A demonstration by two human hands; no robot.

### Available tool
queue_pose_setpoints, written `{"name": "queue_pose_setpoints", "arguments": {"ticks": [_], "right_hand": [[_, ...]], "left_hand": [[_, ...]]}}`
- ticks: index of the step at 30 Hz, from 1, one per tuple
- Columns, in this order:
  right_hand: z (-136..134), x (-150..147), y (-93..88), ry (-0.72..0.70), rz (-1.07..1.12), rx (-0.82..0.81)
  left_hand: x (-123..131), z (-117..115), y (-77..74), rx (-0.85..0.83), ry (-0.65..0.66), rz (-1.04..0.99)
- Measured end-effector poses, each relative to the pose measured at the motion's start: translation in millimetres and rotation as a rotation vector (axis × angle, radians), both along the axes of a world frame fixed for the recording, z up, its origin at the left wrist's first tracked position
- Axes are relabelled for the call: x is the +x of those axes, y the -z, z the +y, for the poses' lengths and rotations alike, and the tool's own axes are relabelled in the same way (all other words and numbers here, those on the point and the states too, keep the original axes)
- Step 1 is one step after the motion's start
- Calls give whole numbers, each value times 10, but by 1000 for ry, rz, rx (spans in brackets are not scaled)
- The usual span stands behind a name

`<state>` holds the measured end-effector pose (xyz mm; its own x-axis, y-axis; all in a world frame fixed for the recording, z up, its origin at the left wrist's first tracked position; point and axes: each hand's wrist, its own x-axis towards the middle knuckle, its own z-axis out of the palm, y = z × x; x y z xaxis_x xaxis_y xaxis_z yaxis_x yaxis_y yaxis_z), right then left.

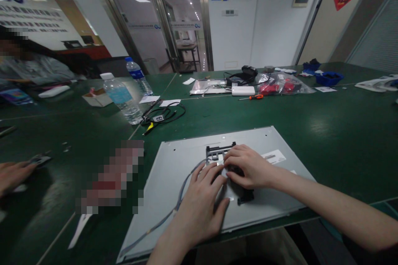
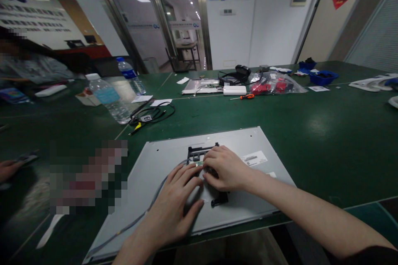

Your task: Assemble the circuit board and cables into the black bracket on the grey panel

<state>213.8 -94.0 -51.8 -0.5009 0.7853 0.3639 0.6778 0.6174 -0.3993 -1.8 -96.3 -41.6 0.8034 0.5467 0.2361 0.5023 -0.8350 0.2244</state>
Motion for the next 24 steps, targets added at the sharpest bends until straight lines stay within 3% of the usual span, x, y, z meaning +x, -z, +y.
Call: {"name": "queue_pose_setpoints", "arguments": {"ticks": [24], "right_hand": [[-16,8,23,17,-63,-45]], "left_hand": [[-2,-1,11,-8,4,8]]}}
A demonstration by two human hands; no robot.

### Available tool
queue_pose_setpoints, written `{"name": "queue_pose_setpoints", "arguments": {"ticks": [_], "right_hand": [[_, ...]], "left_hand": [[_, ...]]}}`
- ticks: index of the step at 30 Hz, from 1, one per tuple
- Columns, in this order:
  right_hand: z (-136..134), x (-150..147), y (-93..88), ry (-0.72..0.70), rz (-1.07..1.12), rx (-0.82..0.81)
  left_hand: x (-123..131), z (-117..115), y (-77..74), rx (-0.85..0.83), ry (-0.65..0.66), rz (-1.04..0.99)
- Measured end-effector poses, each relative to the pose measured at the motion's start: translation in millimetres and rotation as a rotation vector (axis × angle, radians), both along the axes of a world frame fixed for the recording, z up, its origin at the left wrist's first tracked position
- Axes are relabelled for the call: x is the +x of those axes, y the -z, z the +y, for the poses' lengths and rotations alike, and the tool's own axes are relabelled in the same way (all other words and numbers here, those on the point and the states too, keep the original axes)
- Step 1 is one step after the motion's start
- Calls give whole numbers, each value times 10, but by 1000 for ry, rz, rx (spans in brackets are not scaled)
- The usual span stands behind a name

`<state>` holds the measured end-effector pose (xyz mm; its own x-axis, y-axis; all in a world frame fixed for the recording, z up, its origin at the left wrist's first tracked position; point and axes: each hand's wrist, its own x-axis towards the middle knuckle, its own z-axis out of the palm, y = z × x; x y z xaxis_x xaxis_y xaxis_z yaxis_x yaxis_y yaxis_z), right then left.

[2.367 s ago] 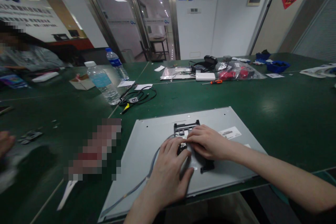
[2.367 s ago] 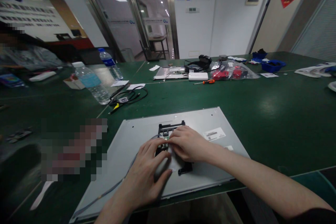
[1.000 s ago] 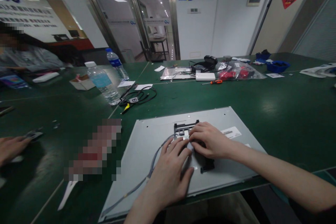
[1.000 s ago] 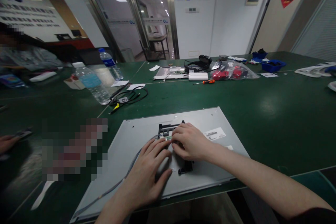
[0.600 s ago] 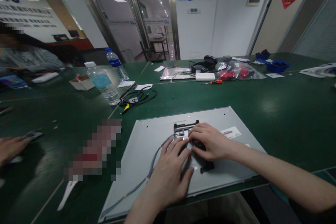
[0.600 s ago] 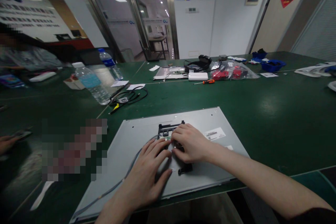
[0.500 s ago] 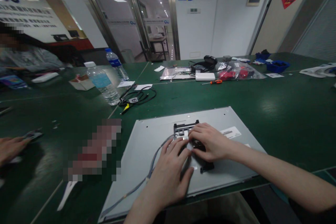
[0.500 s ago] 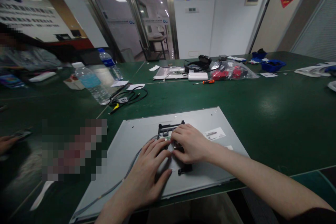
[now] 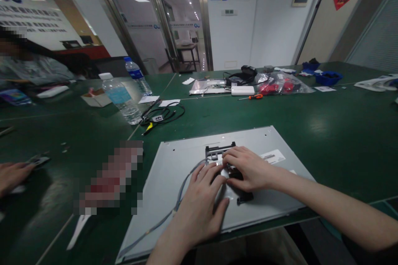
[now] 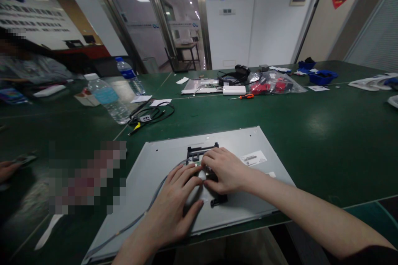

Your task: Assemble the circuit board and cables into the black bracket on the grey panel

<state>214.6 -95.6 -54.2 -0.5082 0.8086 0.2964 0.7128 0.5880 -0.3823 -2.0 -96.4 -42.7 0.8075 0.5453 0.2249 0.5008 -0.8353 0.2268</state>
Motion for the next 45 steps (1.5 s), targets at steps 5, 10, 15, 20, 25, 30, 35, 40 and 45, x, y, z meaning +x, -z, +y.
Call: {"name": "queue_pose_setpoints", "arguments": {"ticks": [5,10,15,20,25,30,35,40,45], "right_hand": [[6,8,3,-16,0,-4],[8,5,6,-26,14,-19],[13,-1,25,-25,10,-18],[11,11,24,-19,0,-18],[5,9,15,-25,4,-22],[2,5,6,-26,13,-27],[-2,4,-3,-19,12,-29],[1,2,1,-10,3,-35],[-4,4,2,-16,-6,-29]], "left_hand": [[1,3,9,-8,-4,-16],[7,13,21,-16,-7,-28],[9,2,10,-11,-23,-36],[11,9,8,-21,-23,-30],[15,51,42,3,3,-39],[18,103,135,70,-10,-78],[10,118,205,100,-36,-80],[7,101,187,111,-57,-107],[0,90,163,87,-76,-104]]}}
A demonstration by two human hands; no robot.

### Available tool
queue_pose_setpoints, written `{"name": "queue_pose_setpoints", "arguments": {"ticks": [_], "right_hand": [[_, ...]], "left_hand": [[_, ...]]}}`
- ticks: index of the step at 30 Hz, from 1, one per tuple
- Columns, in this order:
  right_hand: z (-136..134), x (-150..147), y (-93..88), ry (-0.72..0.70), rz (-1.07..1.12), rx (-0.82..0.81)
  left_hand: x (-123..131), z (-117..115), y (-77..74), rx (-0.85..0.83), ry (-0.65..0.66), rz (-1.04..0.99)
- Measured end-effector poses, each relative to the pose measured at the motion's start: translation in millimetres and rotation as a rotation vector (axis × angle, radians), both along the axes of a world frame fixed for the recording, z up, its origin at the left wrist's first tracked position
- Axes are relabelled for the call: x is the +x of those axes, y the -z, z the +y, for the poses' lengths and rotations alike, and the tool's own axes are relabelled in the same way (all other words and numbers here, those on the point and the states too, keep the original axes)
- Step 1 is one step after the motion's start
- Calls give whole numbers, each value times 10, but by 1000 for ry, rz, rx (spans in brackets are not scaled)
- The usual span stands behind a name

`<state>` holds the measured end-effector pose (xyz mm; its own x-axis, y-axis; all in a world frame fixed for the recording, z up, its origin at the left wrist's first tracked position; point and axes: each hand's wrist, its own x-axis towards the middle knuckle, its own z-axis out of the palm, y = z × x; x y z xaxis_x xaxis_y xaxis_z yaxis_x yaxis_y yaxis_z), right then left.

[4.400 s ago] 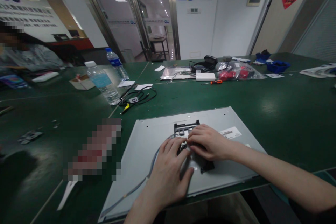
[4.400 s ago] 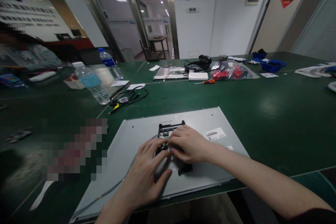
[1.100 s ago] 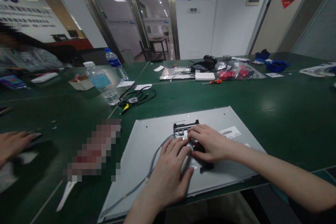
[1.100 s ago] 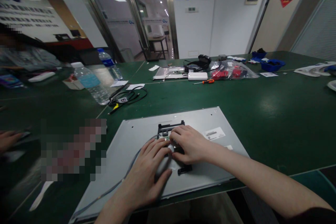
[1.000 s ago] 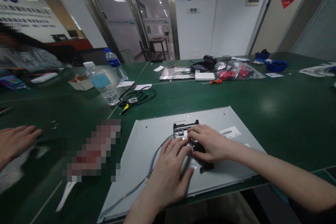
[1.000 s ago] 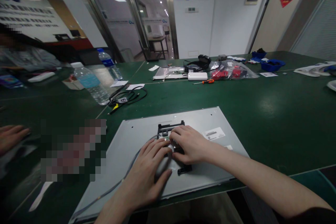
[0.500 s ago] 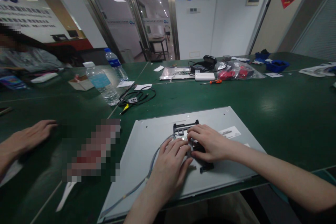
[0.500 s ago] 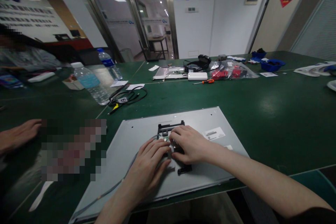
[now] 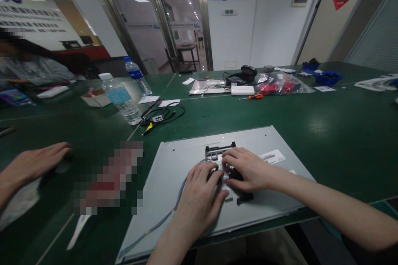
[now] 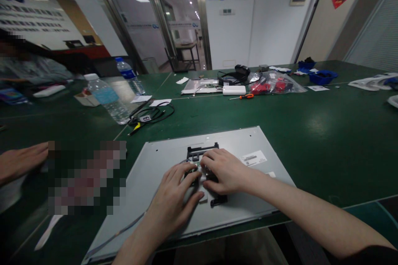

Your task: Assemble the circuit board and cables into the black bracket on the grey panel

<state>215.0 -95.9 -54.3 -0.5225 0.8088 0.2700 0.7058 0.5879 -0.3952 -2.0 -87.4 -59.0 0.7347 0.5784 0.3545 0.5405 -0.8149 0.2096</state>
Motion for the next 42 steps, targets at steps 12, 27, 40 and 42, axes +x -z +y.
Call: {"name": "queue_pose_setpoints", "arguments": {"ticks": [12,27,40,42], "right_hand": [[5,-2,-3,-5,0,2],[7,-1,-25,-3,-9,-17],[-12,-22,-63,-6,31,1],[-4,-21,-47,-20,37,3]], "left_hand": [[2,-30,-54,-17,-7,-2],[5,-50,-71,-9,-22,29],[0,-44,-65,-13,-26,23],[2,-49,-65,-20,-29,25]]}}
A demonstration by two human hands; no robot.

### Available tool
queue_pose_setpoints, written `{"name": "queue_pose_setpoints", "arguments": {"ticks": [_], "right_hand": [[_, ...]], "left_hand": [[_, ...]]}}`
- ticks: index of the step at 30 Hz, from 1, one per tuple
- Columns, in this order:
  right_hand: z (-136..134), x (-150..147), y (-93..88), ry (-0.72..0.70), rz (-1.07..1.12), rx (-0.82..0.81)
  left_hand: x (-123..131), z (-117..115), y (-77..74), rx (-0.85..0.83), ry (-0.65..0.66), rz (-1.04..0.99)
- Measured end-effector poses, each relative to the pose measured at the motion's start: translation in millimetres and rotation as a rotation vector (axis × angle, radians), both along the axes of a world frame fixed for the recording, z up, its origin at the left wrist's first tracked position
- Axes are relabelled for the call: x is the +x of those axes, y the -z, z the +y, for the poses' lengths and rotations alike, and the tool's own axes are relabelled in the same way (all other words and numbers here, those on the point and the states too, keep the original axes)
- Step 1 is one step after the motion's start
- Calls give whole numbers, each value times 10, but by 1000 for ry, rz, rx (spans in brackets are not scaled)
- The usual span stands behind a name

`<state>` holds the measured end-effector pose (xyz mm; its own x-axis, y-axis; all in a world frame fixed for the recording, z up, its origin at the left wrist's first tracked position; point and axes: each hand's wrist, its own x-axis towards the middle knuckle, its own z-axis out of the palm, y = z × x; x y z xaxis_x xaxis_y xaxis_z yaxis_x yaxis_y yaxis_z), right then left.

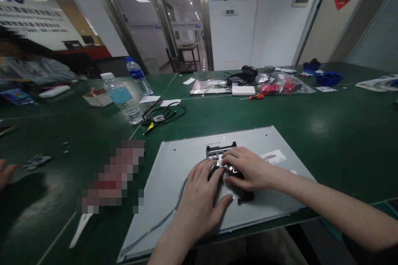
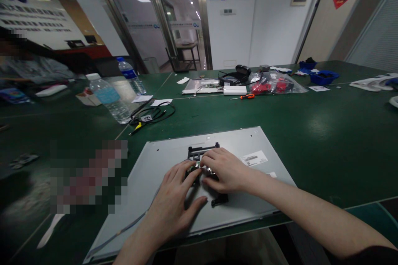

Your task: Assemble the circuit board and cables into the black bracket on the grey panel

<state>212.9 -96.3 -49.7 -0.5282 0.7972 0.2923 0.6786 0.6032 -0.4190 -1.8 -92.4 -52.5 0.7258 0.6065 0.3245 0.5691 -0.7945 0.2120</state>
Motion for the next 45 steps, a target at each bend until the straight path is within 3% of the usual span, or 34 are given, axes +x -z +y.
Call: {"name": "queue_pose_setpoints", "arguments": {"ticks": [45], "right_hand": [[17,6,39,19,7,21]], "left_hand": [[-10,53,72,83,2,15]]}}
